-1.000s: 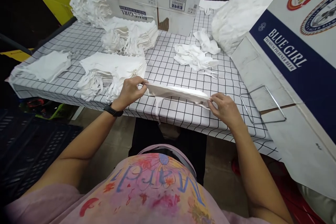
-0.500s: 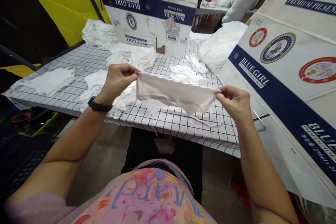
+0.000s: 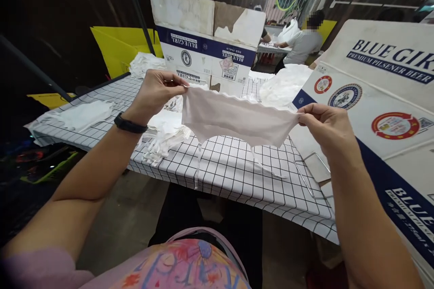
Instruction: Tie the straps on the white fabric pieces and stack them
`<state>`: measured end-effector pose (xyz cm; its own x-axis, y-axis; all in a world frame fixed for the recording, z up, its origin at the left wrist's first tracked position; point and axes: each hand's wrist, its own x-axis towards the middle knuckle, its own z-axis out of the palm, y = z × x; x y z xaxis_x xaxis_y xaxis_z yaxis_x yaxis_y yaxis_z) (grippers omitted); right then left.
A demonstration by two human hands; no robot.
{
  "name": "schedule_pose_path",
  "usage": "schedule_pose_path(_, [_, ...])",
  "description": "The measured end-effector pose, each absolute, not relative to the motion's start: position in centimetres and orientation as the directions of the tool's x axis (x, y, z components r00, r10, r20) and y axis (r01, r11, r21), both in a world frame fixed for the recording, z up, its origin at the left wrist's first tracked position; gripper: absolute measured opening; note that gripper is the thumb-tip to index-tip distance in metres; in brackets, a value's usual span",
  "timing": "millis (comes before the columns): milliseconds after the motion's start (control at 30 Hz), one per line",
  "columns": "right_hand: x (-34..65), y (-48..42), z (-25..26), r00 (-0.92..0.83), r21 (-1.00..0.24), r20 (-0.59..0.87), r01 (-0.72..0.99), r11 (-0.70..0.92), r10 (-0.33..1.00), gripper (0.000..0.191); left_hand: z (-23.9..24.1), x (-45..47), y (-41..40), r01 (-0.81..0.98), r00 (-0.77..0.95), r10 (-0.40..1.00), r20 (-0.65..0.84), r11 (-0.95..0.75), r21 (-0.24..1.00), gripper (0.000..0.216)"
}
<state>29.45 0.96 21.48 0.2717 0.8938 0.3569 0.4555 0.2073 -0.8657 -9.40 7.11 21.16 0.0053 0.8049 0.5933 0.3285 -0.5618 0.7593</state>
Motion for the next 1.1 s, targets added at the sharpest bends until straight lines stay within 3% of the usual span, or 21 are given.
schedule_pose_path(167, [31.0,2.1,21.4,0.164,-0.882,0.308,0.419,0.216,0.937,0.017,22.2,-10.1,7.4,0.332,0.023,0.797,0.604,-0.576,0.747,0.008])
schedule_pose_path(333, [30.4,2.0,21.4,0.177,-0.890,0.322,0.391,0.234,0.930,0.016,23.4,-10.2,6.9,0.287,0.023,0.795,0.606,-0.586,0.758,0.009])
schedule_pose_path(600, [29.9,0.9,23.1,0.133,-0.914,0.300,0.322,0.245,0.945,0.011,25.2,-10.6,5.6,0.240,0.002,0.812,0.583,-0.567,0.788,0.026])
schedule_pose_path(733, [30.1,0.2,24.1,0.125,-0.929,0.277,0.288,0.233,0.953,0.016,26.2,-10.7,4.3,0.458,0.060,0.737,0.674,-0.620,0.637,0.016])
schedule_pose_path(867, [29.8,-0.1,24.7,0.142,-0.878,0.401,0.343,0.335,0.905,0.022,27.0,-10.4,3.4,0.569,0.104,0.669,0.736,-0.647,0.508,0.009])
schedule_pose_path(967, [29.2,0.0,25.0,0.220,-0.867,0.445,0.349,0.356,0.868,0.022,27.6,-10.1,3.3,0.553,0.085,0.676,0.732,-0.643,0.530,0.008])
schedule_pose_path(1100, [28.7,-0.5,25.7,0.261,-0.856,0.487,0.332,0.396,0.833,0.025,28.5,-9.6,3.4,0.428,0.035,0.743,0.668,-0.615,0.662,0.007])
